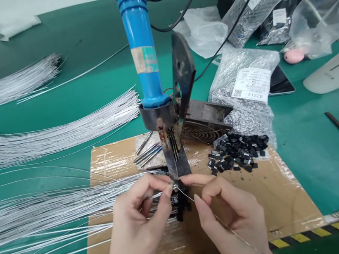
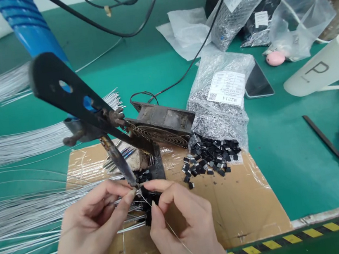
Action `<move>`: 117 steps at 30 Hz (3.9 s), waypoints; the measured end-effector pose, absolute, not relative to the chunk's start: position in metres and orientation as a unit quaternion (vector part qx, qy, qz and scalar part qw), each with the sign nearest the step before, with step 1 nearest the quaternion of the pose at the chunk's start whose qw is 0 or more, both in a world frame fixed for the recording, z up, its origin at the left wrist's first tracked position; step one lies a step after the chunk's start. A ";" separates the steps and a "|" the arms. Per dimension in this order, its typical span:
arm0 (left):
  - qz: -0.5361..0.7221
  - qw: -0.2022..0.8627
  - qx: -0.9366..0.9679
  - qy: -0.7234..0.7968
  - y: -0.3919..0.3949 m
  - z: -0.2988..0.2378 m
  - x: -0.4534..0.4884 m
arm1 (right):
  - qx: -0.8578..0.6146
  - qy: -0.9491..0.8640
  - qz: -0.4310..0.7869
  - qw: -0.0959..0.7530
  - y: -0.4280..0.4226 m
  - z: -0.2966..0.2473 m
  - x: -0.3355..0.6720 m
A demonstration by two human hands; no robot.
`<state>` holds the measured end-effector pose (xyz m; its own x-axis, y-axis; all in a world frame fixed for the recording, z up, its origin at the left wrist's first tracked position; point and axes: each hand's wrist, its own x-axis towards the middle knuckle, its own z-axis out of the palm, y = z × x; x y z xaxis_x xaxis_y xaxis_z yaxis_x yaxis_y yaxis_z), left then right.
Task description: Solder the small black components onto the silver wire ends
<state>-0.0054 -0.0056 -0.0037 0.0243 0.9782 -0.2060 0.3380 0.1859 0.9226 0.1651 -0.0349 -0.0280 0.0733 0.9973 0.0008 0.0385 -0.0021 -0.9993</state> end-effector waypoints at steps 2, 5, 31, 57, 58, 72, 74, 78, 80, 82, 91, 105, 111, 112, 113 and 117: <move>0.341 0.471 0.538 0.610 -0.005 -0.003 -0.005 | -0.532 -0.487 0.475 0.503 -0.035 -0.028 0.165; 0.352 0.467 0.533 0.611 -0.003 -0.001 -0.003 | -0.533 -0.483 0.479 0.502 -0.034 -0.028 0.165; 0.374 0.471 0.545 0.584 -0.002 -0.003 -0.008 | -0.515 -0.474 0.471 0.537 -0.030 -0.026 0.162; 0.381 0.454 0.551 0.588 -0.002 0.000 -0.003 | -0.518 -0.509 0.451 0.520 -0.029 -0.026 0.165; 0.382 0.455 0.548 0.588 -0.001 0.000 -0.003 | -0.519 -0.511 0.448 0.518 -0.029 -0.026 0.165; 0.384 0.462 0.548 0.583 -0.002 0.000 -0.003 | -0.526 -0.502 0.436 0.531 -0.030 -0.025 0.160; 0.382 0.462 0.546 0.585 -0.002 0.000 -0.003 | -0.525 -0.500 0.437 0.533 -0.030 -0.025 0.160; 0.376 0.461 0.549 0.587 -0.002 0.001 -0.004 | -0.526 -0.509 0.432 0.526 -0.030 -0.025 0.161; 0.371 0.461 0.552 0.588 -0.001 0.001 -0.003 | -0.530 -0.512 0.426 0.525 -0.030 -0.025 0.162; 0.370 0.461 0.550 0.590 -0.001 0.001 -0.003 | -0.530 -0.514 0.424 0.524 -0.030 -0.025 0.162; 0.375 0.458 0.547 0.592 -0.004 0.002 -0.004 | -0.526 -0.510 0.419 0.536 -0.030 -0.028 0.159; 0.382 0.461 0.538 0.593 -0.002 -0.002 -0.002 | -0.533 -0.514 0.413 0.531 -0.031 -0.028 0.160; 0.388 0.469 0.541 0.580 -0.002 0.000 -0.003 | -0.532 -0.515 0.408 0.534 -0.030 -0.028 0.160; 0.388 0.465 0.542 0.582 -0.003 -0.001 -0.003 | -0.532 -0.515 0.409 0.533 -0.030 -0.027 0.160; 0.386 0.463 0.545 0.583 -0.003 -0.001 -0.003 | -0.532 -0.514 0.410 0.533 -0.031 -0.028 0.160; 0.385 0.463 0.544 0.585 -0.004 -0.001 -0.003 | -0.529 -0.510 0.413 0.538 -0.032 -0.028 0.159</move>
